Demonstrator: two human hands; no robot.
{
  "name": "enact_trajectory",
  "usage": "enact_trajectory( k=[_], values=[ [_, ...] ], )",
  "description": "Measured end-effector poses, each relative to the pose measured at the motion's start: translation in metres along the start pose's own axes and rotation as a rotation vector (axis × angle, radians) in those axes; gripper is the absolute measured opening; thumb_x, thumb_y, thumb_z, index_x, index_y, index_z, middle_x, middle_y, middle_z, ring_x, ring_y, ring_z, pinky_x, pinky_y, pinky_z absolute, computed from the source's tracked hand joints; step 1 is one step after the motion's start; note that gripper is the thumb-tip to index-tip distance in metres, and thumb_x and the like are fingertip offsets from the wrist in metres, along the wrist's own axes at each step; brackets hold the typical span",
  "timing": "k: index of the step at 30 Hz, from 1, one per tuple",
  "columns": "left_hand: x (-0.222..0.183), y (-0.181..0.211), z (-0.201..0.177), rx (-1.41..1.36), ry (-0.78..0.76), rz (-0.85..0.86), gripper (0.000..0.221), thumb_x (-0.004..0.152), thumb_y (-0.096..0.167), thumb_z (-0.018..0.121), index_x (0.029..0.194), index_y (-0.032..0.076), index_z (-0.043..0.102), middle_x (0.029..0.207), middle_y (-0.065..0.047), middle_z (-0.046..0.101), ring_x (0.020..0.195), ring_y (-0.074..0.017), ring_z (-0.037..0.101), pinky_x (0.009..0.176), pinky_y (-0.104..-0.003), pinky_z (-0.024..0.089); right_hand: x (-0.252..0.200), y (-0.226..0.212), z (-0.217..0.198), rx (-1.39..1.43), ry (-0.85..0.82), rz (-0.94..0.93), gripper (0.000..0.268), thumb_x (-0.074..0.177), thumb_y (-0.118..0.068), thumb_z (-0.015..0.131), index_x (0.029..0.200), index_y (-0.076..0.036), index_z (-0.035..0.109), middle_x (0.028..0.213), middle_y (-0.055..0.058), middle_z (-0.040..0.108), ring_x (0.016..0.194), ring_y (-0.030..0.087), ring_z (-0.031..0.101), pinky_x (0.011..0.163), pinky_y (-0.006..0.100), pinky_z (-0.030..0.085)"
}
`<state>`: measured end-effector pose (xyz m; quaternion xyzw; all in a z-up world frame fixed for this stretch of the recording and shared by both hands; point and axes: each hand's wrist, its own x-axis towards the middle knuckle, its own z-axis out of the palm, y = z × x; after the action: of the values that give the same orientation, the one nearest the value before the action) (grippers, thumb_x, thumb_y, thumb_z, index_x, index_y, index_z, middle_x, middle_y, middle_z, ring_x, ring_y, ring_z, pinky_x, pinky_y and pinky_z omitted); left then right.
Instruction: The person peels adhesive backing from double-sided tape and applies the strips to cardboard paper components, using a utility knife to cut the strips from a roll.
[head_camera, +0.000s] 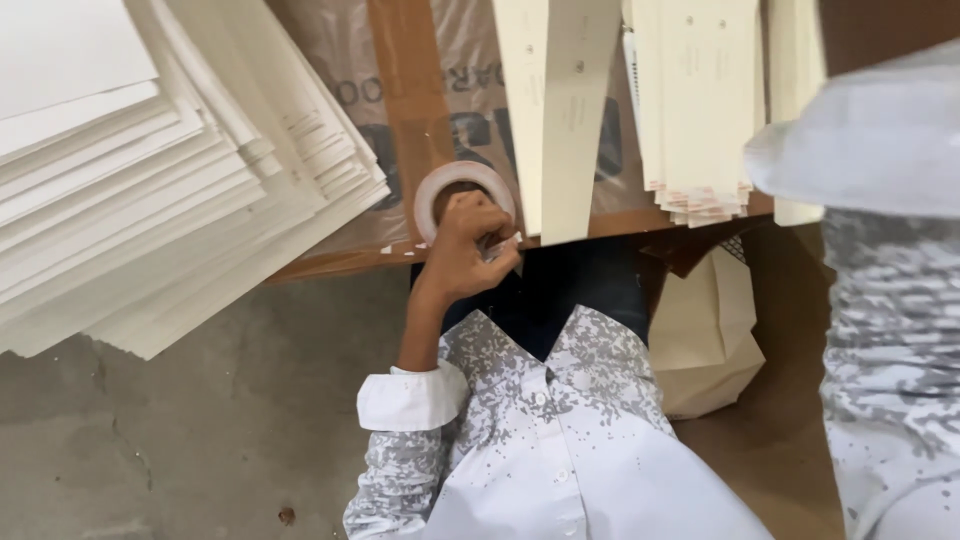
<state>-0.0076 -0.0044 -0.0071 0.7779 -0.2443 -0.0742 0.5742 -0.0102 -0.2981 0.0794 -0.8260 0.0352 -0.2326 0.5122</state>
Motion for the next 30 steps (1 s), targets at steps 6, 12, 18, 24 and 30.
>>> enact_trajectory(
  k=[6, 12, 18, 24, 30],
  values=[
    [0.001, -0.002, -0.001, 0.007, 0.003, 0.04, 0.023, 0.074, 0.016, 0.069, 0.067, 0.007, 0.05, 0.065, -0.007, 0.048, 0.072, -0.025, 0.05, 0.082, -0.04, 0.037, 0.017, 0.018, 0.025, -0.13, -0.125, -0.039, 0.026, 0.104, -0.019, 0.075, 0.121, -0.004, 0.061, 0.102, 0.01, 0.07, 0.076, 0.025, 0.072, 0.065, 0.036, 0.059],
    [0.002, 0.005, -0.005, -0.014, -0.007, 0.017, 0.017, 0.072, 0.013, 0.067, 0.071, 0.005, 0.053, 0.067, -0.009, 0.049, 0.074, -0.0254, 0.05, 0.087, -0.038, 0.039, 0.083, 0.001, 0.075, -0.274, -0.229, -0.081, 0.028, 0.105, -0.024, 0.075, 0.119, -0.004, 0.061, 0.098, 0.011, 0.07, 0.076, 0.026, 0.072, 0.065, 0.037, 0.059],
    [0.005, 0.01, -0.008, -0.046, -0.002, -0.019, 0.011, 0.072, 0.013, 0.068, 0.075, 0.006, 0.061, 0.067, -0.006, 0.054, 0.074, -0.0238, 0.052, 0.085, -0.036, 0.04, 0.112, 0.014, 0.107, -0.432, -0.341, -0.113, 0.03, 0.105, -0.029, 0.075, 0.117, -0.004, 0.061, 0.094, 0.011, 0.071, 0.076, 0.028, 0.073, 0.066, 0.039, 0.058],
    [0.005, 0.006, -0.009, -0.058, 0.0, -0.006, 0.012, 0.072, 0.012, 0.069, 0.075, 0.005, 0.06, 0.071, -0.008, 0.056, 0.076, -0.0256, 0.052, 0.084, -0.037, 0.038, 0.096, 0.034, 0.113, -0.61, -0.477, -0.088, 0.033, 0.105, -0.033, 0.075, 0.116, -0.005, 0.062, 0.09, 0.012, 0.072, 0.076, 0.029, 0.074, 0.066, 0.04, 0.057],
    [0.003, 0.003, -0.007, 0.003, -0.013, 0.041, 0.014, 0.072, 0.014, 0.071, 0.078, 0.005, 0.062, 0.073, -0.009, 0.056, 0.081, -0.0276, 0.052, 0.085, -0.039, 0.038, 0.013, 0.012, 0.11, -0.824, -0.568, -0.044, 0.061, 0.1, -0.048, 0.074, 0.123, 0.006, 0.056, 0.084, 0.019, 0.07, 0.074, 0.035, 0.073, 0.061, 0.043, 0.056]
  ],
)
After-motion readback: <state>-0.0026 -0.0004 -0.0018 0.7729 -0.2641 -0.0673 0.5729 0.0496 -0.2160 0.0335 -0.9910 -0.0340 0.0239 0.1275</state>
